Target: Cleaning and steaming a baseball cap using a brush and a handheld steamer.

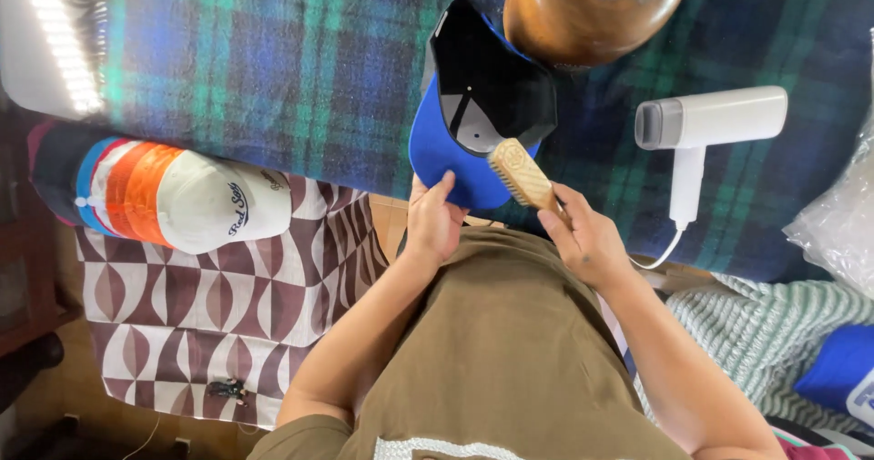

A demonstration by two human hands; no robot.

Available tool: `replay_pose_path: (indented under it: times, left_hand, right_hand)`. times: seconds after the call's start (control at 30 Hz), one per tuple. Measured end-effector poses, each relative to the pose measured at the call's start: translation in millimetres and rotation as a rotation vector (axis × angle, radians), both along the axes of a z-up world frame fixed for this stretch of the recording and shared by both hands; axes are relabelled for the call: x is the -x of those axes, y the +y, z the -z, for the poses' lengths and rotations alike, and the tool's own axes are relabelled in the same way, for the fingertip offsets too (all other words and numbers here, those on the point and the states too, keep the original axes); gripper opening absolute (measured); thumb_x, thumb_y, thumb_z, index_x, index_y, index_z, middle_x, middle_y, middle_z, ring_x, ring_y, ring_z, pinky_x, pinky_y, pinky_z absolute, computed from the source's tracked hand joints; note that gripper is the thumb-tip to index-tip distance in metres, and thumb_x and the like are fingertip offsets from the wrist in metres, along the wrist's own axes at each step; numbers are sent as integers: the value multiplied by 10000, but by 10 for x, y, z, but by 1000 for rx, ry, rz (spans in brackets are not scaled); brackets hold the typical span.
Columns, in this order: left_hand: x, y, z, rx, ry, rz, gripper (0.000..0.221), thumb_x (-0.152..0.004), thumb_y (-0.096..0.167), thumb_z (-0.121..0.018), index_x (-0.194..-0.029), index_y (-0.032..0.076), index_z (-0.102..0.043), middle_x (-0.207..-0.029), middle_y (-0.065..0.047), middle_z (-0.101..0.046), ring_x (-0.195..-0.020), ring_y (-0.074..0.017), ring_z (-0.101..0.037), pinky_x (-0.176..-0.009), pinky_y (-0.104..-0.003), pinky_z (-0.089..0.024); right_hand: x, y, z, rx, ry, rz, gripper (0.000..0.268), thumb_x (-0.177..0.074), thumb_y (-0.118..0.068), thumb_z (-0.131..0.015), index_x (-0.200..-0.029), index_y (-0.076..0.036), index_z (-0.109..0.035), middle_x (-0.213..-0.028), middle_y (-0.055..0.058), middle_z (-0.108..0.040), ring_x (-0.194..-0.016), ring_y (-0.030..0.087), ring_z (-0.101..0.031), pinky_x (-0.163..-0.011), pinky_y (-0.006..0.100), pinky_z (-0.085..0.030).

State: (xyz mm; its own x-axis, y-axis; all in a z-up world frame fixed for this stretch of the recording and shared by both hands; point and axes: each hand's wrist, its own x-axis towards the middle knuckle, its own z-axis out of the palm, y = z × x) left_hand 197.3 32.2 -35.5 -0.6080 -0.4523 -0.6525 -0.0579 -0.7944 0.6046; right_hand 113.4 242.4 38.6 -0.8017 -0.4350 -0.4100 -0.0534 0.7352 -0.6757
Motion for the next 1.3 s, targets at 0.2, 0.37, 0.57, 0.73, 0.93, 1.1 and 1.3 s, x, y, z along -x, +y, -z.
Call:
replay_pose_path:
  times: [0.2,0.37,0.57,0.73,0.93,1.1,1.3]
  left_hand:
    - [106,-203,-334,-79,-101,172,491,-1030,418,-600,-1419,134,-506,-1288,-217,-674,-1064,-461,-704,-799,-652,-608]
    - [-21,140,171,-72,69,91,325,-1077,441,-511,-1236,157,-506,-847,-212,-639,-717,-380,-666,-641,-520,-597]
    - [109,95,-467,-81,308,86,432,-1084,487,-426,-1418,223,-496,-1323,-152,-679,-1133,-408,-693,-935,-618,-604]
    - [45,176,-400,31,346,199,471,-1112,479,-336,-1494,221,-436,-1400,-148,-637,-1202,-388,-659,-1016,-630,-540]
    - [11,158,-305,-80,368,145,529,-1094,487,-359,-1520,174,-354,-1391,-171,-629,-1202,-441,-643,-1027,-666,-515]
    - [96,212,-330,-73,369,161,510,-1107,473,-358,-1484,136,-424,-1348,-202,-652,-1159,-421,-672,-960,-659,-553]
    - [17,234,-221,-64,357,194,514,-1096,483,-394,-1445,109,-441,-1302,-201,-677,-1129,-389,-692,-959,-630,-560]
  right_hand:
    - [58,250,192,-89,26,109,514,-1052,-492,-546,-1449,-166,-544,-961,230,-738,-984,451,-690,-844,587,-548]
    - [-241,-69,23,-1,226,-9,493,-931,-451,-699,-1354,-207,-635,-991,129,-769,-963,320,-736,-802,437,-590]
    - [149,339,525,-16,689,-78,328,-1061,-246,-647,-1322,-48,-648,-1054,181,-745,-913,311,-746,-736,388,-600]
    - [-241,-67,82,-120,430,26,472,-984,-546,-592,-1366,-272,-637,-919,119,-761,-813,378,-728,-657,485,-579]
    - [-11,107,350,-273,650,57,301,-1056,-401,-633,-1307,-234,-636,-762,86,-726,-674,307,-736,-569,421,-570]
    - [-358,-62,349,-26,705,-196,383,-951,-395,-637,-1305,-248,-652,-965,14,-763,-764,255,-761,-644,328,-588]
    - [82,323,213,-235,408,137,322,-1060,-420,-594,-1321,-232,-594,-848,141,-753,-819,379,-740,-695,511,-583]
